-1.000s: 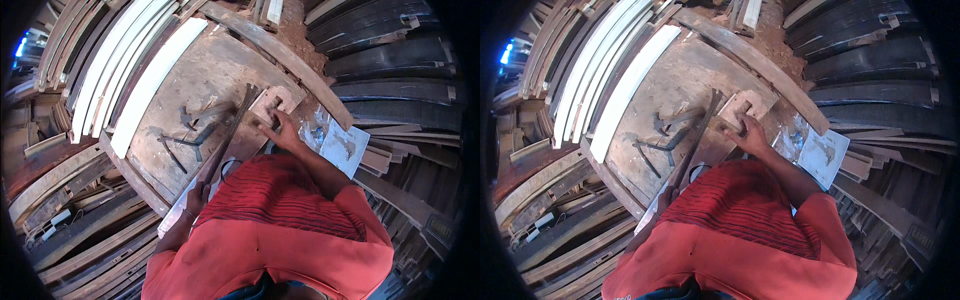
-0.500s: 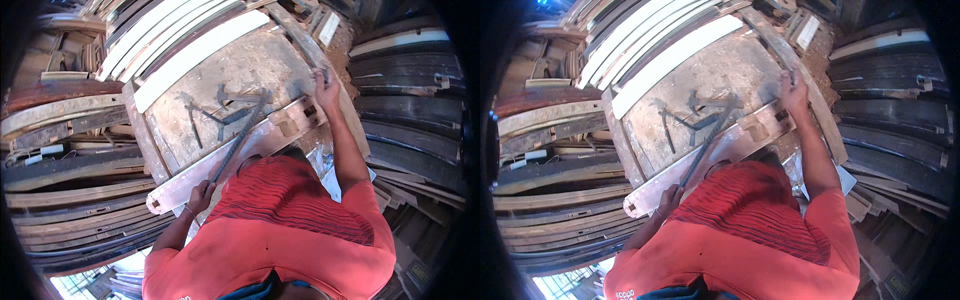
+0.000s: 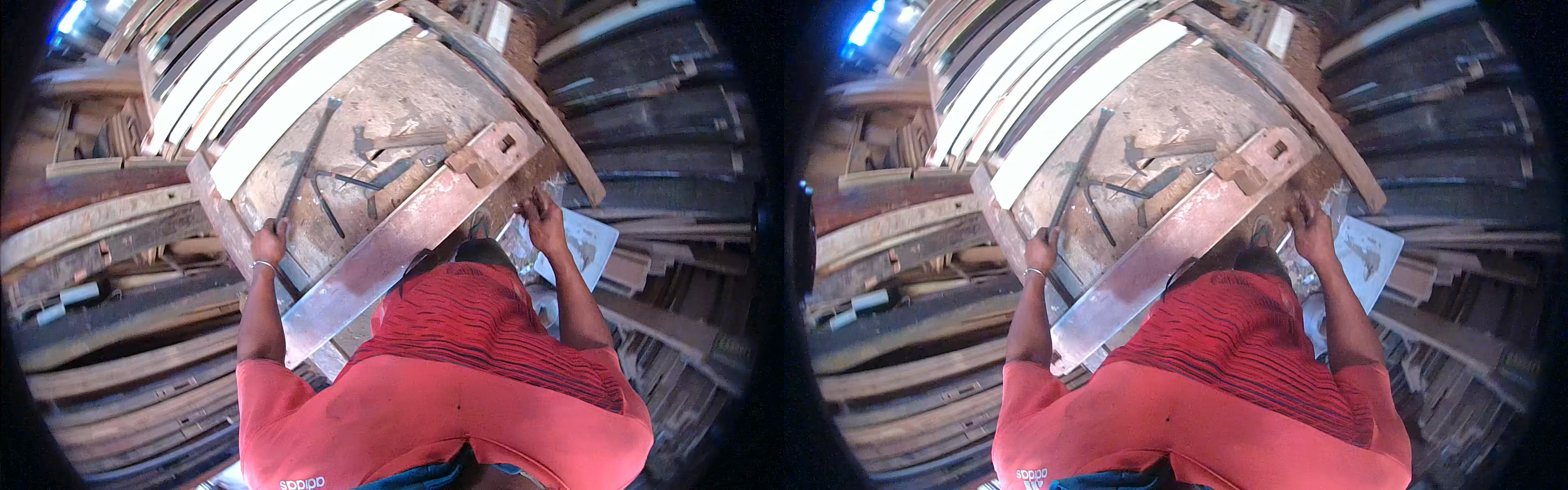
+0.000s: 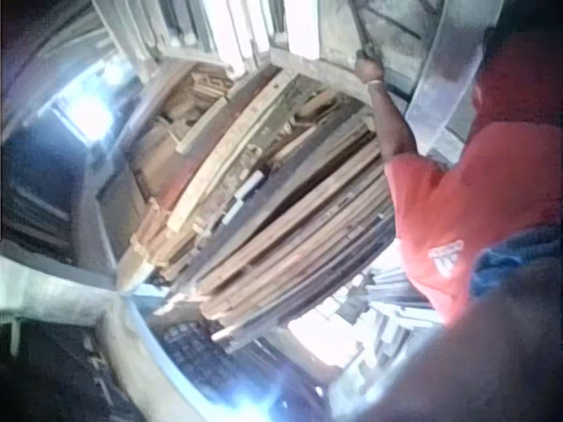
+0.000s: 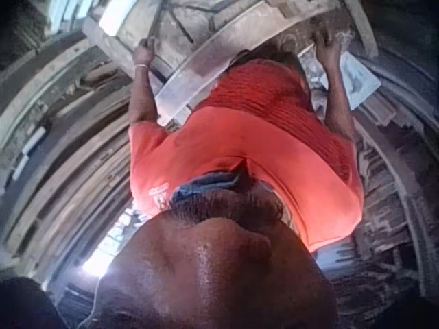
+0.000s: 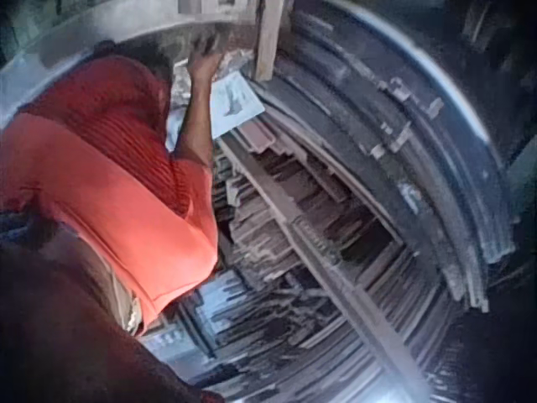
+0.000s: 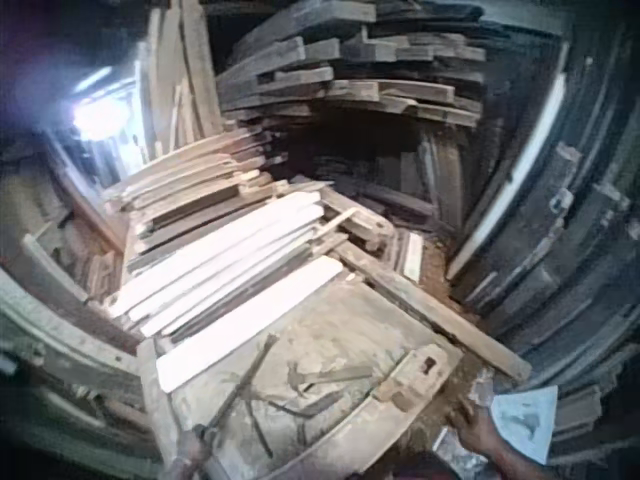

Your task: The person marks a wooden board with a marker and square, saws into the wood, and then uses a hammer and chisel to carve out a section. They also use pliers to remove material from the wood.

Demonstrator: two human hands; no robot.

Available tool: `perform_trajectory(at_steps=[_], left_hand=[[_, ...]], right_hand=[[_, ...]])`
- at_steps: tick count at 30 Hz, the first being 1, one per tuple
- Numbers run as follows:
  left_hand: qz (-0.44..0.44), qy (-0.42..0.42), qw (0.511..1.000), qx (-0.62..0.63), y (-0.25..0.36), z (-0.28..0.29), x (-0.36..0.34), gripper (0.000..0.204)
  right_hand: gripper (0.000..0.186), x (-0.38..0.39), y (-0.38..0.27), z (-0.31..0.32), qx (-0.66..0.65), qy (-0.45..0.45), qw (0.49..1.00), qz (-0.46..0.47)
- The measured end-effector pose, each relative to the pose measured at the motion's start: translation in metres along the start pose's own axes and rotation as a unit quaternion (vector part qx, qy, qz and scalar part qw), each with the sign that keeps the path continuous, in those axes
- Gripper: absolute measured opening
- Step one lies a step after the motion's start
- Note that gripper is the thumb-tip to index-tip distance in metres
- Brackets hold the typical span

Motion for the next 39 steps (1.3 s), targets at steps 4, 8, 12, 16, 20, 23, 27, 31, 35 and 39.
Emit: perform_trajectory(at_steps=[4,8,12,16,20,23,27,31,35,39], left_hand=[[-0.068,0.088,0.994,0.018,-0.023,-0.01,-0.03,0.043],[-0.152,0.09,0.975,0.134,0.049,-0.013,-0.019,0.039],[-0.208,0.046,0.94,0.267,0.105,-0.038,0.025,0.031],[-0.166,0.018,0.924,0.343,0.14,-0.049,0.087,0.028],[-0.197,0.026,0.912,0.36,0.182,-0.053,0.159,0.028],[-0.173,-0.005,0.904,0.391,0.212,-0.084,0.209,0.028],[-0.162,-0.049,0.898,0.407,0.241,-0.146,0.282,0.029],[-0.156,-0.117,0.887,0.419,0.264,-0.188,0.35,0.027],[-0.13,-0.152,0.876,0.439,0.268,-0.205,0.388,0.025],[-0.123,-0.163,0.883,0.422,0.257,-0.21,0.403,0.025]], right_hand=[[0.036,0.08,0.063,0.01,0.001,0.035,0.991,-0.132],[0.029,0.151,0.135,0.009,0.113,0.065,0.973,-0.192],[0.029,0.19,0.196,0.0,0.284,0.005,0.955,-0.086],[0.028,0.227,0.275,-0.009,0.219,0.044,0.969,-0.106],[0.028,0.267,0.333,-0.006,0.147,0.05,0.956,-0.248],[0.025,0.303,0.367,0.007,0.127,0.077,0.958,-0.244],[0.019,0.355,0.456,0.037,0.137,0.111,0.965,-0.193],[0.02,0.397,0.508,0.097,0.173,0.186,0.948,-0.192],[0.031,0.406,0.556,0.152,0.15,0.248,0.929,-0.232],[0.047,0.406,0.582,0.171,0.138,0.24,0.91,-0.309]])
Point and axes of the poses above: each hand's wrist, its own x-axis away from the middle knuckle, its own z-axis out of the back of the hand, y = z × x, the point moved 4 cm from there along -x, towards the middle knuckle, and after that the axes turned 3 degrees about -z, right-handed, at the moved point
